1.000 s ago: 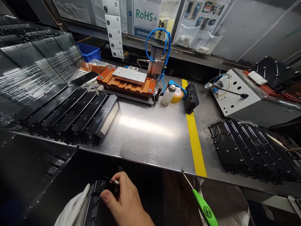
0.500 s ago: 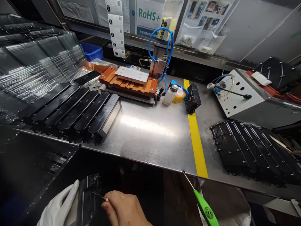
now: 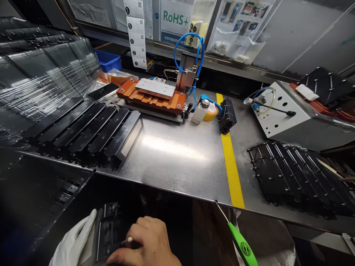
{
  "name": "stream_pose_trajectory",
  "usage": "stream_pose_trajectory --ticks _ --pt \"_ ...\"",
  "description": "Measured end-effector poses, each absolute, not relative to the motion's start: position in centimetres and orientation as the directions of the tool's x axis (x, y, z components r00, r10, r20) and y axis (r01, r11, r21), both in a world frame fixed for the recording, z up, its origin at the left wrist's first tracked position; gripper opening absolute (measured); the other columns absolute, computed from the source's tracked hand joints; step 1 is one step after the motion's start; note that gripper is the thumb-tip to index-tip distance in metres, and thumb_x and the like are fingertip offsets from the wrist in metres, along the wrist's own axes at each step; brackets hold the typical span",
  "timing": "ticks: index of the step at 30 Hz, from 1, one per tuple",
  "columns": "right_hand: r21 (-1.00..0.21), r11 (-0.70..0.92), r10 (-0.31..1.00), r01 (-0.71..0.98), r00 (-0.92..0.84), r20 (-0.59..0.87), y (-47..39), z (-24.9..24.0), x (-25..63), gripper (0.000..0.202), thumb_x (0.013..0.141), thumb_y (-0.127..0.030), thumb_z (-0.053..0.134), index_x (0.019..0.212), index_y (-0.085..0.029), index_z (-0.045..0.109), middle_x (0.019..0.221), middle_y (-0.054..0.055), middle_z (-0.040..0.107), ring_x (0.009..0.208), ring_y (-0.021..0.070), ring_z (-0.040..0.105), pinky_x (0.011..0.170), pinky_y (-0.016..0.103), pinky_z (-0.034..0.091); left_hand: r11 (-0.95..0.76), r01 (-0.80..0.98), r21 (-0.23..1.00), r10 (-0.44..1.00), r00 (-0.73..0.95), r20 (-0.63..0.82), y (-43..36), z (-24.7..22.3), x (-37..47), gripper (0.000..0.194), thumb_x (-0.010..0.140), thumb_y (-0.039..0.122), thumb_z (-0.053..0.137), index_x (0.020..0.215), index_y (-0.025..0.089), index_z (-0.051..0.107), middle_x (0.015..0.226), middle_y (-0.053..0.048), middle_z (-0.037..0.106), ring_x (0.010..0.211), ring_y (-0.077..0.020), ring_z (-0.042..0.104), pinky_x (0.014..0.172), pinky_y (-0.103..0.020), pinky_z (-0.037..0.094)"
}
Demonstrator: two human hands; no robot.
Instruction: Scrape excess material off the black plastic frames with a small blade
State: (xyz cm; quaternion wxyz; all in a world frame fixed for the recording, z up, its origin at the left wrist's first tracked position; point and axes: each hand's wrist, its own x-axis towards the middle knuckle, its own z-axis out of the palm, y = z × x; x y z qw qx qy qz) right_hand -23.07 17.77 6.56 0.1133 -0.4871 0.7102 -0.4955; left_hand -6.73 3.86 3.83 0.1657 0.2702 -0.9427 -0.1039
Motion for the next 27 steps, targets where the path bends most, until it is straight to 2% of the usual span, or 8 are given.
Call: stream_pose_trajectory --ticks 2,3,7,11,15,20,23,27 --pt "-0.799 0.016 -0.809 -0.602 -0.477 0.344 18.0 6.1 -23.1 0.063 0.087 -0.074 0.059 0.058 -0.019 0.047 0.051 -0.007 0.049 0.049 0.0079 0.047 0.053 0.025 0.031 0.861 -0.465 0.206 -0.508 -0.804 0.311 3.5 4.1 -6.9 0.092 0.085 0.023 0.054 0.160 0.023 0.000 0.129 -0.022 0.047 0.102 -0.0370 0.064 0.082 -0.051 0.057" --pt "-0.824 0.040 -0.830 -0.565 -0.478 0.287 18.1 6.2 -23.2 0.059 0.089 -0.072 0.058 0.062 -0.020 0.051 0.055 -0.006 0.053 0.052 0.0088 0.050 0.054 0.025 0.033 0.867 -0.473 0.157 -0.497 -0.803 0.329 3.2 4.5 -7.0 0.086 0.086 0.021 0.052 0.158 0.021 0.005 0.127 -0.022 0.050 0.099 -0.0358 0.065 0.081 -0.050 0.057" --pt "-0.923 0.308 -0.870 -0.230 -0.462 -0.175 18.8 7.4 -23.9 0.043 0.105 -0.056 0.035 0.094 -0.024 0.063 0.085 0.001 0.069 0.077 0.0155 0.066 0.071 0.025 0.047 0.864 -0.486 0.127 -0.502 -0.851 0.154 1.1 6.1 -7.2 0.059 0.084 0.015 0.052 0.141 0.024 0.041 0.106 -0.010 0.064 0.084 -0.0245 0.068 0.074 -0.037 0.056" --pt "-0.887 0.462 -0.854 -0.007 -0.272 -0.443 18.5 7.9 -23.6 0.043 0.106 -0.052 0.036 0.099 -0.024 0.068 0.069 -0.002 0.068 0.055 0.0121 0.063 0.061 0.023 0.050 0.913 -0.405 0.046 -0.407 -0.912 0.052 -0.8 6.9 -7.2 0.073 0.070 0.005 0.058 0.141 0.019 0.050 0.111 -0.012 0.069 0.092 -0.0267 0.069 0.081 -0.041 0.056" --pt "-0.852 0.523 -0.822 0.031 -0.248 -0.513 17.7 7.4 -22.8 0.040 0.105 -0.047 0.038 0.101 -0.024 0.070 0.066 -0.002 0.071 0.042 0.0078 0.055 0.051 0.019 0.045 0.942 -0.325 -0.082 -0.324 -0.946 0.018 -1.1 7.0 -7.5 0.070 0.073 -0.002 0.055 0.141 0.015 0.057 0.114 -0.017 0.071 0.093 -0.0292 0.069 0.080 -0.046 0.056" --pt "-0.826 0.560 -0.777 0.062 -0.306 -0.550 17.5 7.0 -22.1 0.042 0.105 -0.049 0.038 0.099 -0.021 0.069 0.065 -0.001 0.071 0.038 0.0065 0.051 0.046 0.018 0.043 0.946 -0.301 -0.119 -0.304 -0.953 -0.001 -0.7 7.0 -8.0 0.067 0.079 -0.003 0.053 0.144 0.017 0.055 0.113 -0.017 0.071 0.091 -0.0277 0.069 0.078 -0.045 0.055" --pt "-0.793 0.570 -0.749 0.213 -0.261 -0.609 17.3 6.1 -21.4 0.049 0.100 -0.061 0.043 0.101 -0.019 0.067 0.058 -0.001 0.066 0.037 0.0078 0.051 0.043 0.018 0.041 0.946 -0.285 -0.152 -0.286 -0.958 0.011 -0.5 7.2 -8.4 0.069 0.078 -0.007 0.051 0.143 0.017 0.056 0.112 -0.017 0.072 0.088 -0.0266 0.069 0.075 -0.043 0.055" --pt "-0.686 0.464 -0.779 0.561 -0.111 -0.617 16.6 4.4 -20.3 0.077 0.082 -0.085 0.049 0.097 -0.012 0.066 0.052 0.000 0.062 0.036 0.0107 0.053 0.040 0.019 0.038 0.928 -0.285 -0.241 -0.296 -0.955 -0.012 -0.1 7.4 -8.8 0.078 0.073 -0.014 0.045 0.140 0.023 0.059 0.107 -0.014 0.074 0.083 -0.0248 0.069 0.073 -0.041 0.055"
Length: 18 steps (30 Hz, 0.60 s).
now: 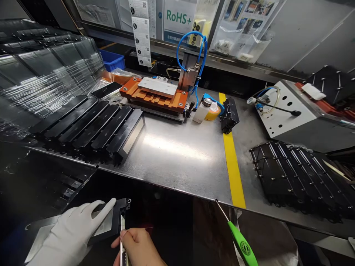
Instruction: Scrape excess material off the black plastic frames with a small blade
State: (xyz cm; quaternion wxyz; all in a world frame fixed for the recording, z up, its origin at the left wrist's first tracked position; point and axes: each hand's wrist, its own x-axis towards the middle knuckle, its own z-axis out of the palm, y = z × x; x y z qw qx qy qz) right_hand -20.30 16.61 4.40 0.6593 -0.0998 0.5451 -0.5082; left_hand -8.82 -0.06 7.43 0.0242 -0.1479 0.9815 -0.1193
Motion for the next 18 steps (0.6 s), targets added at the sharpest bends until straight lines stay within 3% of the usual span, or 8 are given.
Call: stream_pose_trajectory --ticks 4,6,7,9,10,12,15,18 --pt "-0.555 0.396 -0.830 0.732 0.027 -0.557 16.6 3.9 -20.8 0.095 0.073 -0.091 0.051 0.113 -0.007 0.067 0.054 0.000 0.059 0.040 0.0116 0.053 0.039 0.020 0.037 0.925 -0.294 -0.239 -0.309 -0.951 -0.027 -0.2 7.1 -8.6 0.079 0.074 -0.013 0.045 0.143 0.024 0.055 0.111 -0.015 0.073 0.085 -0.0248 0.068 0.074 -0.041 0.054" --pt "-0.638 0.366 -0.841 0.678 -0.054 -0.539 17.1 4.1 -21.8 0.094 0.078 -0.089 0.048 0.125 -0.009 0.065 0.056 -0.002 0.057 0.043 0.0123 0.054 0.042 0.022 0.041 0.934 -0.284 -0.217 -0.300 -0.953 -0.047 -0.4 6.8 -8.3 0.079 0.074 -0.011 0.047 0.145 0.024 0.053 0.112 -0.015 0.072 0.089 -0.0252 0.068 0.078 -0.042 0.053" --pt "-0.748 0.342 -0.843 0.569 -0.166 -0.512 17.4 4.1 -22.4 0.087 0.083 -0.086 0.046 0.128 -0.013 0.065 0.062 0.000 0.059 0.050 0.0138 0.058 0.048 0.025 0.046 0.937 -0.280 -0.210 -0.297 -0.953 -0.056 -0.5 6.8 -8.1 0.080 0.074 -0.010 0.048 0.146 0.025 0.052 0.114 -0.015 0.071 0.092 -0.0259 0.068 0.081 -0.043 0.053" --pt "-0.944 0.306 -0.840 0.124 -0.431 -0.329 18.1 4.0 -23.5 0.064 0.095 -0.074 0.044 0.130 -0.025 0.067 0.079 0.004 0.063 0.072 0.0186 0.064 0.067 0.033 0.051 0.940 -0.272 -0.206 -0.294 -0.952 -0.083 -0.6 6.8 -7.9 0.084 0.071 -0.008 0.052 0.148 0.025 0.049 0.120 -0.017 0.069 0.098 -0.0289 0.067 0.085 -0.047 0.052" --pt "-0.943 0.298 -0.840 -0.147 -0.510 -0.185 18.4 3.8 -23.9 0.052 0.099 -0.066 0.044 0.129 -0.031 0.068 0.087 0.005 0.064 0.082 0.0205 0.063 0.075 0.036 0.050 0.941 -0.267 -0.208 -0.292 -0.951 -0.101 -0.6 6.8 -7.8 0.086 0.069 -0.008 0.053 0.149 0.025 0.048 0.122 -0.018 0.069 0.099 -0.0302 0.067 0.085 -0.048 0.052" --pt "-0.789 0.286 -0.851 -0.544 -0.522 0.052 18.9 3.3 -24.5 0.037 0.104 -0.053 0.045 0.131 -0.040 0.067 0.093 0.005 0.063 0.089 0.0220 0.059 0.078 0.038 0.046 0.938 -0.269 -0.217 -0.301 -0.944 -0.132 -0.6 7.1 -7.8 0.089 0.067 -0.008 0.054 0.149 0.025 0.047 0.123 -0.019 0.069 0.099 -0.0315 0.068 0.084 -0.048 0.053" --pt "-0.610 0.245 -0.873 -0.754 -0.446 0.200 19.0 2.8 -24.9 0.033 0.105 -0.041 0.049 0.135 -0.039 0.063 0.090 0.005 0.061 0.079 0.0200 0.055 0.069 0.033 0.042 0.936 -0.269 -0.229 -0.307 -0.940 -0.150 -0.6 7.6 -7.9 0.090 0.067 -0.007 0.053 0.150 0.027 0.046 0.124 -0.018 0.069 0.099 -0.0313 0.068 0.084 -0.047 0.053" --pt "-0.549 0.208 -0.878 -0.810 -0.401 0.260 18.8 2.9 -25.2 0.032 0.104 -0.036 0.052 0.133 -0.035 0.064 0.090 0.004 0.061 0.077 0.0189 0.053 0.068 0.032 0.039 0.934 -0.260 -0.247 -0.302 -0.942 -0.148 -0.5 7.7 -8.0 0.093 0.066 -0.009 0.051 0.151 0.029 0.044 0.125 -0.017 0.069 0.099 -0.0314 0.068 0.084 -0.048 0.053"
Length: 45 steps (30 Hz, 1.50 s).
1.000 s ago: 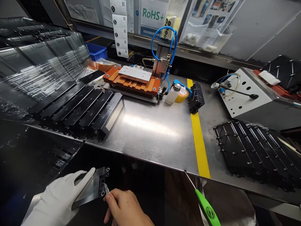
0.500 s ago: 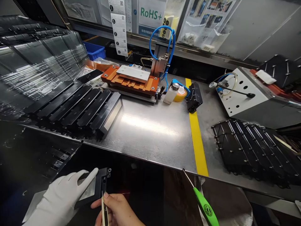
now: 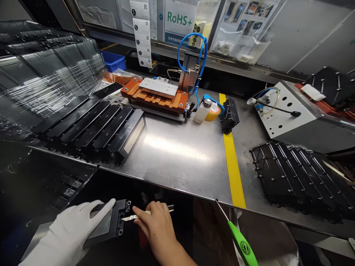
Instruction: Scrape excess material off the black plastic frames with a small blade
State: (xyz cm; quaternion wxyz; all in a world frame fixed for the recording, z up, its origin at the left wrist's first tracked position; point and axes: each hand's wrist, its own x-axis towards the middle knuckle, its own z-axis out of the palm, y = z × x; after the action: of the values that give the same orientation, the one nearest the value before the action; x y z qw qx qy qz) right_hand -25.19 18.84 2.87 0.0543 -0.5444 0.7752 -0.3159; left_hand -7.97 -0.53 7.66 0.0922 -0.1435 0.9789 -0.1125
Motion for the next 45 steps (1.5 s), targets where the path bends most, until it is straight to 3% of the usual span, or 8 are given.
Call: stream_pose_trajectory --ticks 7,15,18,21,23,25,29,45 --pt "-0.509 0.126 -0.890 -0.851 -0.324 0.320 18.6 3.4 -26.5 0.030 0.104 -0.037 0.054 0.131 -0.032 0.065 0.090 0.004 0.063 0.079 0.0191 0.053 0.070 0.032 0.040 0.959 -0.182 -0.217 -0.231 -0.945 -0.231 -0.8 8.2 -8.5 0.091 0.067 -0.006 0.052 0.149 0.033 0.047 0.124 -0.016 0.070 0.099 -0.0333 0.068 0.084 -0.051 0.053" --pt "-0.466 0.067 -0.938 -0.882 -0.215 0.273 18.2 3.6 -27.1 0.033 0.100 -0.041 0.060 0.131 -0.032 0.065 0.096 0.005 0.068 0.085 0.0194 0.058 0.079 0.032 0.047 0.985 -0.079 -0.156 -0.155 -0.807 -0.570 -0.7 12.7 -10.8 0.108 0.059 -0.009 0.056 0.154 0.038 0.034 0.142 -0.014 0.062 0.125 -0.0385 0.060 0.101 -0.054 0.049" --pt "-0.591 0.130 -0.955 -0.796 -0.261 0.141 18.8 4.1 -26.6 0.038 0.105 -0.048 0.045 0.131 -0.030 0.066 0.093 0.007 0.071 0.084 0.0218 0.063 0.077 0.035 0.049 0.984 -0.134 -0.118 -0.177 -0.824 -0.538 -0.9 11.7 -10.6 0.105 0.059 -0.001 0.065 0.153 0.035 0.037 0.142 -0.016 0.061 0.123 -0.0394 0.061 0.101 -0.055 0.049" --pt "-0.873 0.315 -0.930 -0.371 -0.306 -0.205 19.4 5.1 -25.4 0.050 0.107 -0.054 0.033 0.119 -0.026 0.072 0.075 0.002 0.071 0.065 0.0159 0.065 0.069 0.028 0.051 0.955 -0.282 -0.095 -0.292 -0.829 -0.476 -1.0 9.7 -9.9 0.099 0.060 0.006 0.069 0.151 0.033 0.042 0.138 -0.017 0.064 0.114 -0.0382 0.065 0.095 -0.054 0.052" --pt "-0.893 0.449 -0.867 -0.025 -0.255 -0.428 19.6 5.8 -24.3 0.053 0.105 -0.058 0.034 0.112 -0.023 0.073 0.061 -0.003 0.065 0.049 0.0109 0.059 0.059 0.023 0.050 0.947 -0.306 -0.102 -0.322 -0.871 -0.371 -0.9 8.5 -9.3 0.095 0.063 0.007 0.067 0.151 0.032 0.043 0.134 -0.017 0.066 0.111 -0.0364 0.067 0.092 -0.052 0.052" --pt "-0.846 0.516 -0.815 0.137 -0.228 -0.534 19.3 6.4 -23.4 0.054 0.103 -0.060 0.038 0.109 -0.020 0.073 0.054 -0.005 0.060 0.041 0.0090 0.052 0.052 0.021 0.047 0.948 -0.291 -0.126 -0.315 -0.915 -0.253 -0.6 7.8 -8.7 0.090 0.067 0.005 0.063 0.151 0.032 0.043 0.131 -0.018 0.067 0.109 -0.0346 0.067 0.090 -0.050 0.052" --pt "-0.829 0.546 -0.795 0.120 -0.235 -0.559 18.5 6.9 -22.5 0.049 0.103 -0.056 0.042 0.101 -0.020 0.075 0.049 -0.005 0.056 0.041 0.0085 0.052 0.055 0.021 0.047 0.940 -0.284 -0.192 -0.320 -0.927 -0.194 0.0 7.5 -8.2 0.097 0.062 -0.007 0.057 0.149 0.033 0.046 0.128 -0.017 0.068 0.102 -0.0311 0.068 0.086 -0.047 0.053" --pt "-0.846 0.525 -0.813 0.087 -0.242 -0.529 18.5 7.1 -23.2 0.051 0.101 -0.061 0.043 0.098 -0.021 0.074 0.050 -0.006 0.055 0.041 0.0097 0.051 0.055 0.023 0.047 0.945 -0.290 -0.148 -0.308 -0.944 -0.118 0.0 7.7 -8.2 0.088 0.067 -0.007 0.053 0.148 0.027 0.051 0.121 -0.017 0.069 0.098 -0.0303 0.068 0.083 -0.047 0.053"
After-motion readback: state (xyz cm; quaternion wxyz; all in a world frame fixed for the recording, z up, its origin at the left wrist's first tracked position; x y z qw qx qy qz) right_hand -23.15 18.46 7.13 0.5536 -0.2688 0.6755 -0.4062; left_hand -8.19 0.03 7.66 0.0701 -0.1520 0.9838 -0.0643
